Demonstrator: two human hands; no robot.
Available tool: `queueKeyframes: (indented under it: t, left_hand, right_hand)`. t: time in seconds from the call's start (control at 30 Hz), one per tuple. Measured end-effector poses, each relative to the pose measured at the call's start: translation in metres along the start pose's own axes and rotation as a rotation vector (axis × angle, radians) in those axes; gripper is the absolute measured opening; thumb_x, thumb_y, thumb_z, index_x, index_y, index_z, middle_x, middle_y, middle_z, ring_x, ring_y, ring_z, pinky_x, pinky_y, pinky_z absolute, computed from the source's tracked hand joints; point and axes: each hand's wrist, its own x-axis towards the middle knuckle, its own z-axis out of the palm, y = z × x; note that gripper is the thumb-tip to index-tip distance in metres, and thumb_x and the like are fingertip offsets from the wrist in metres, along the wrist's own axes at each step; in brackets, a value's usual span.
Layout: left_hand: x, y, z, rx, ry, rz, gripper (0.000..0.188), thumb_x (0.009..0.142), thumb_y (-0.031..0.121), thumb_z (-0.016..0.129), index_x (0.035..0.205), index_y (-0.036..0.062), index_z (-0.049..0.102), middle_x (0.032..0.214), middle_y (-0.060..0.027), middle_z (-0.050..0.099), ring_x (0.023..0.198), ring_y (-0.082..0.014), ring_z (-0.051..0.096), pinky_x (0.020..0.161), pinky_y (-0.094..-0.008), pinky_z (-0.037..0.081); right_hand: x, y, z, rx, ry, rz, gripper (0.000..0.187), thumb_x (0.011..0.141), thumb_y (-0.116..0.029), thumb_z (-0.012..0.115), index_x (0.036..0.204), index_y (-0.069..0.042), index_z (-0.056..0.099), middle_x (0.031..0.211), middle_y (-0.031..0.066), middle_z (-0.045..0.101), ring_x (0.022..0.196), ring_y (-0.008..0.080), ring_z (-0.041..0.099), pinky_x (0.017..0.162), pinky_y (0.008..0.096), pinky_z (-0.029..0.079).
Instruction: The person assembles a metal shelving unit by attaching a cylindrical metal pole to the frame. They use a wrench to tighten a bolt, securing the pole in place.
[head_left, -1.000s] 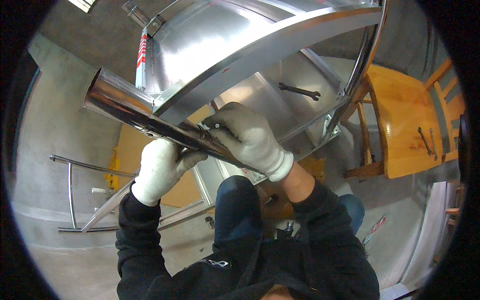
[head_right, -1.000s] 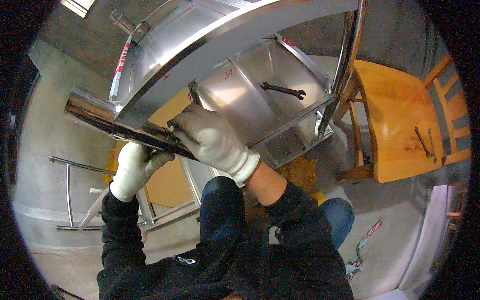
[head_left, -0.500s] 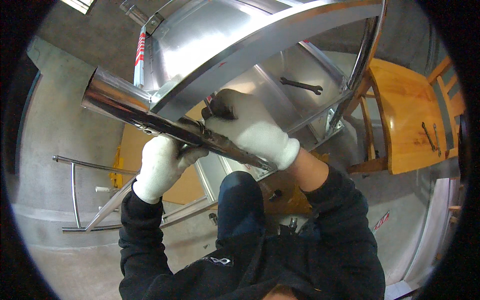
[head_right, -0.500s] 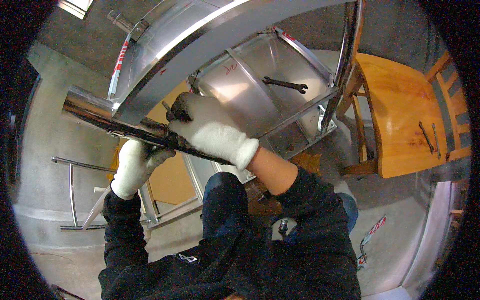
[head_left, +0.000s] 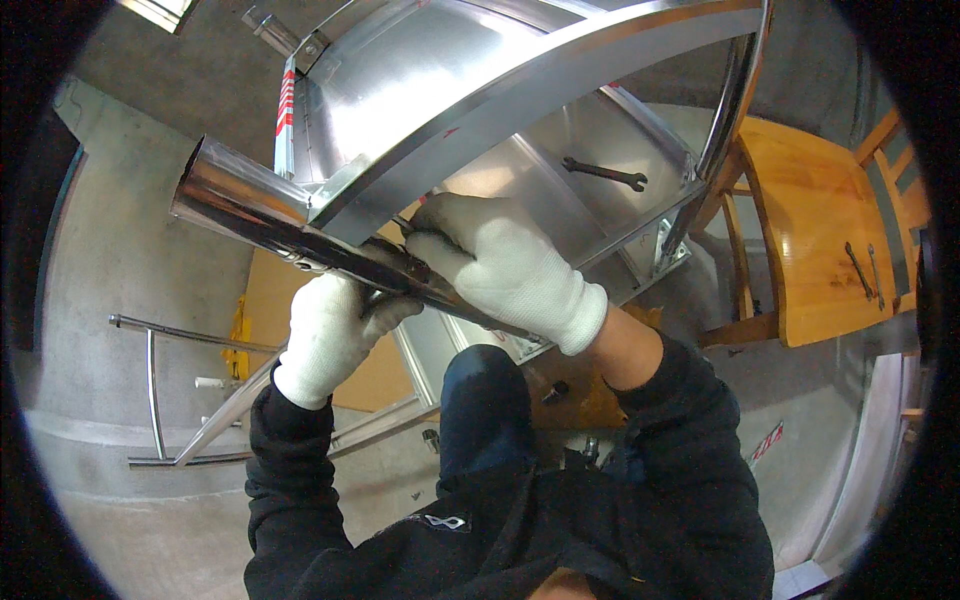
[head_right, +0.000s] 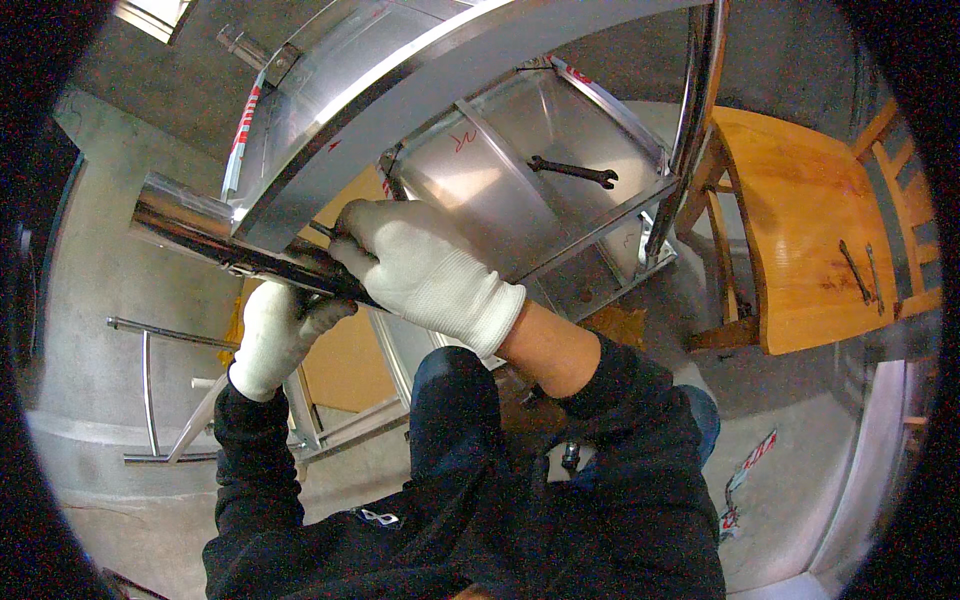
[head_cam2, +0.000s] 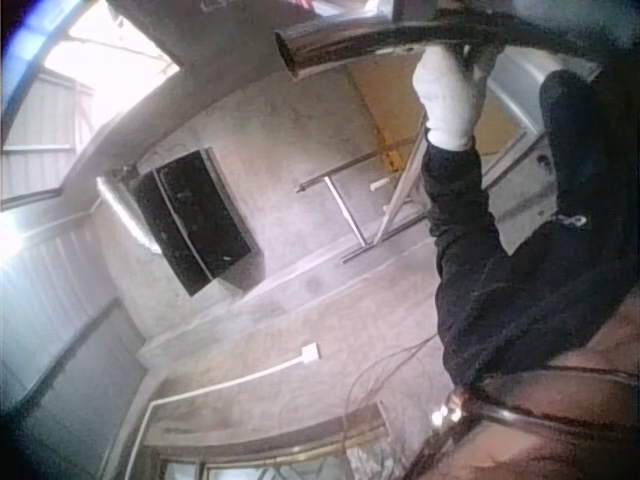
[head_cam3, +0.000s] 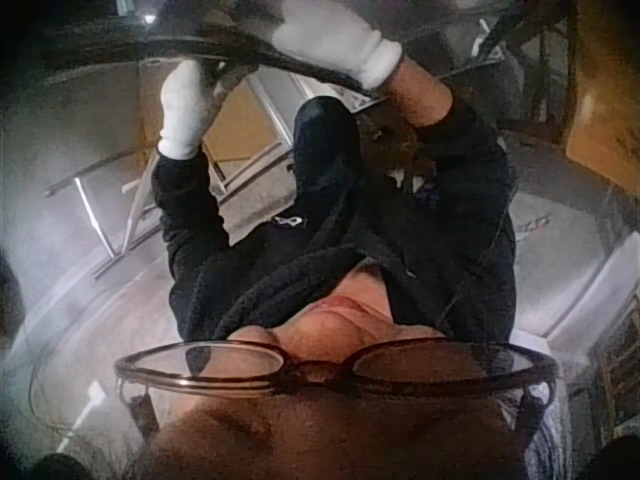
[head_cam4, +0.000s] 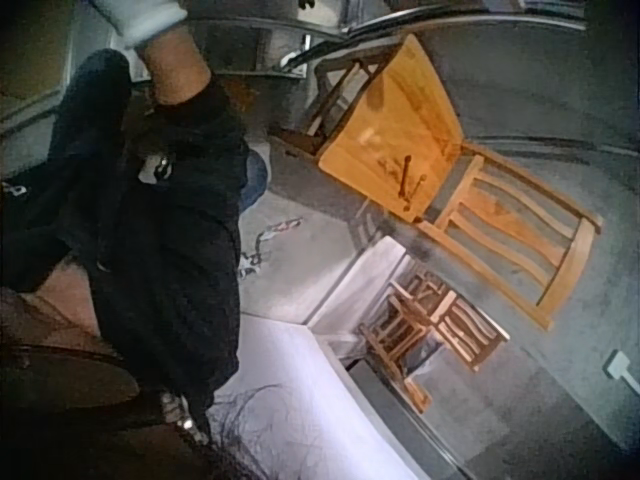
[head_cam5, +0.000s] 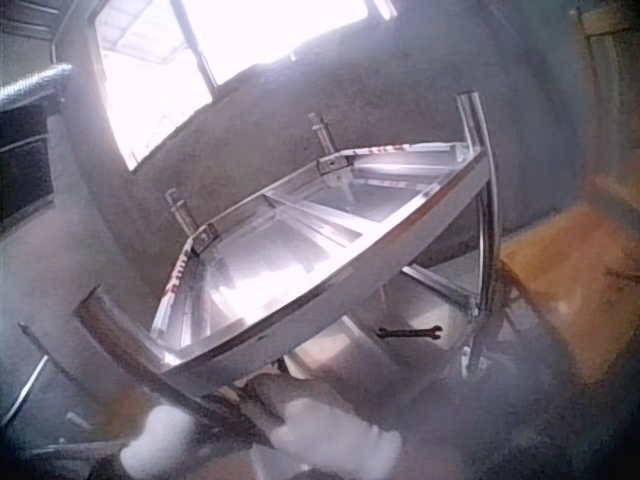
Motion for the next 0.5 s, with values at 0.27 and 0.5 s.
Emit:
queueKeyframes:
  t: [0.27,0.5]
  left_hand:
    - [0.001,0.002,0.001,0.002,-0.007,-0.003,0.028,0.081,0.021,0.078,0.102,0.0069,0.068,0.088,-0.0117,0.073,0.079,-0.0260,0.071,0.070,-0.0322,0.055]
    - [0.000,-0.001,0.003,-0.018,0.032,-0.004,0.027,0.080,0.021,0.078,0.101,0.0070,0.070,0.088,-0.0118,0.073,0.077,-0.0260,0.071,0.069,-0.0326,0.055]
  right_hand:
    - [0.003,0.010,0.000,-0.142,0.098,-0.155,0.025,0.089,-0.019,0.060,0.101,0.002,0.065,0.086,0.0222,0.063,0.079,0.0359,0.064,0.074,0.0398,0.051]
    - [0.023,-0.001,-0.004,-0.159,0.062,0.142,0.027,0.085,-0.018,0.059,0.098,0.006,0.063,0.082,0.0231,0.064,0.077,0.0357,0.065,0.072,0.0396,0.051]
